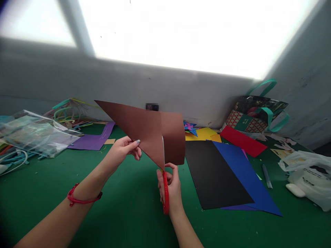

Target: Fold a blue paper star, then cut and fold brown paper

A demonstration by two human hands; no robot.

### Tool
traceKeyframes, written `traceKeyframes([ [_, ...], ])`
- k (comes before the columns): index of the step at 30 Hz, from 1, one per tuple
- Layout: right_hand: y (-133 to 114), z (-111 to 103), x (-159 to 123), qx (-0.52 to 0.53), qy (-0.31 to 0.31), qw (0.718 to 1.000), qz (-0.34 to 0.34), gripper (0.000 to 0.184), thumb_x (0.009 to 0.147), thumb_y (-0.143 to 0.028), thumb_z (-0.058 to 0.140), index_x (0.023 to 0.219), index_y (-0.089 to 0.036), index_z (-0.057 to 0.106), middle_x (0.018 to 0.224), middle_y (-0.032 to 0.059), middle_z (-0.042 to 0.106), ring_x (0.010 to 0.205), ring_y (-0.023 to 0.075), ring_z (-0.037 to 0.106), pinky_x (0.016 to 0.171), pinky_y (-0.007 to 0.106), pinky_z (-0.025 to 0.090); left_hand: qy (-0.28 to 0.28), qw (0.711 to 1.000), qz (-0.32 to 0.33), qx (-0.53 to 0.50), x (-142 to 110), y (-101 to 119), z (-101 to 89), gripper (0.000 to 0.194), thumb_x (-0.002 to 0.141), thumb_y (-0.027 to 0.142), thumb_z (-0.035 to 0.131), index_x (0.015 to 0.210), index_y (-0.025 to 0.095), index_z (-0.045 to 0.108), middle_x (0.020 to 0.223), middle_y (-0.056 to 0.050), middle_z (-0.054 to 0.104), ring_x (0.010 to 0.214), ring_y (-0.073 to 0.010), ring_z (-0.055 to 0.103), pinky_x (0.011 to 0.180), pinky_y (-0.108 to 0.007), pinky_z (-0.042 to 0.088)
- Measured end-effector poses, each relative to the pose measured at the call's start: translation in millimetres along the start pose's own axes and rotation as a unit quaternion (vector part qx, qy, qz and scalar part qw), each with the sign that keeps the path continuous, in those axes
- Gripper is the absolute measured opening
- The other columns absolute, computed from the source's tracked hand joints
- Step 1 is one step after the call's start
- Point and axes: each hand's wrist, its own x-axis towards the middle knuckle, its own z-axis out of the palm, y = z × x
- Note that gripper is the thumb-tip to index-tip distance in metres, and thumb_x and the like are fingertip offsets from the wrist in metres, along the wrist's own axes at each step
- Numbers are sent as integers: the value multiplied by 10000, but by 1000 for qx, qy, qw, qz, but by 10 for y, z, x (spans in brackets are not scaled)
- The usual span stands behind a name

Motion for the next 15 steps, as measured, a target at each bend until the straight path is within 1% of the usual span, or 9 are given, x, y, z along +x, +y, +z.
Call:
traceKeyframes([
  [1, 11, 0, 6, 2, -5, 1000, 13, 423, 742, -505, 526, 1064, -258, 406, 521, -80, 468, 310, 70, 363, 269, 171, 308, -1, 1000, -3, 1, 9, -12, -4, 163, 800, 291, 498, 722, 149, 487, 540, -25, 615, 468, -151, 574, 506, -289, 466],
  [3, 29, -2, 16, 5, -21, 999, 31, 375, 752, -516, 506, 1003, -244, 448, 513, -78, 445, 309, 64, 346, 275, 172, 306, -4, 1000, -7, 0, 25, -34, -14, 162, 800, 290, 497, 721, 150, 481, 542, -26, 615, 465, -150, 573, 506, -290, 465],
  [5, 38, -7, 22, 4, -42, 999, 31, 314, 775, -517, 472, 900, -230, 478, 525, -71, 424, 315, 52, 322, 281, 167, 294, -3, 1000, -12, -3, 41, -55, -24, 160, 799, 286, 497, 715, 153, 471, 542, -26, 615, 464, -150, 573, 506, -289, 463],
  [7, 39, -11, 23, 2, -62, 998, 20, 302, 797, -516, 437, 844, -220, 477, 551, -62, 419, 330, 45, 310, 292, 163, 285, -1, 1000, -18, -9, 58, -78, -39, 160, 796, 280, 501, 705, 154, 463, 541, -26, 615, 466, -149, 575, 510, -286, 460],
  [10, 31, -10, 20, 2, -84, 996, 8, 316, 808, -529, 406, 854, -221, 465, 558, -62, 400, 349, 47, 307, 304, 160, 277, 0, 999, -19, -33, 85, -127, -66, 162, 787, 275, 513, 691, 155, 461, 537, -23, 613, 463, -142, 569, 509, -275, 454],
  [15, 0, -2, 18, 32, -99, 995, 2, 360, 785, -577, 398, 858, -228, 454, 560, -63, 401, 364, 57, 313, 335, 176, 298, -12, 998, -21, -58, 105, -173, -84, 181, 776, 274, 526, 662, 161, 441, 545, -25, 616, 450, -131, 559, 490, -258, 442],
])
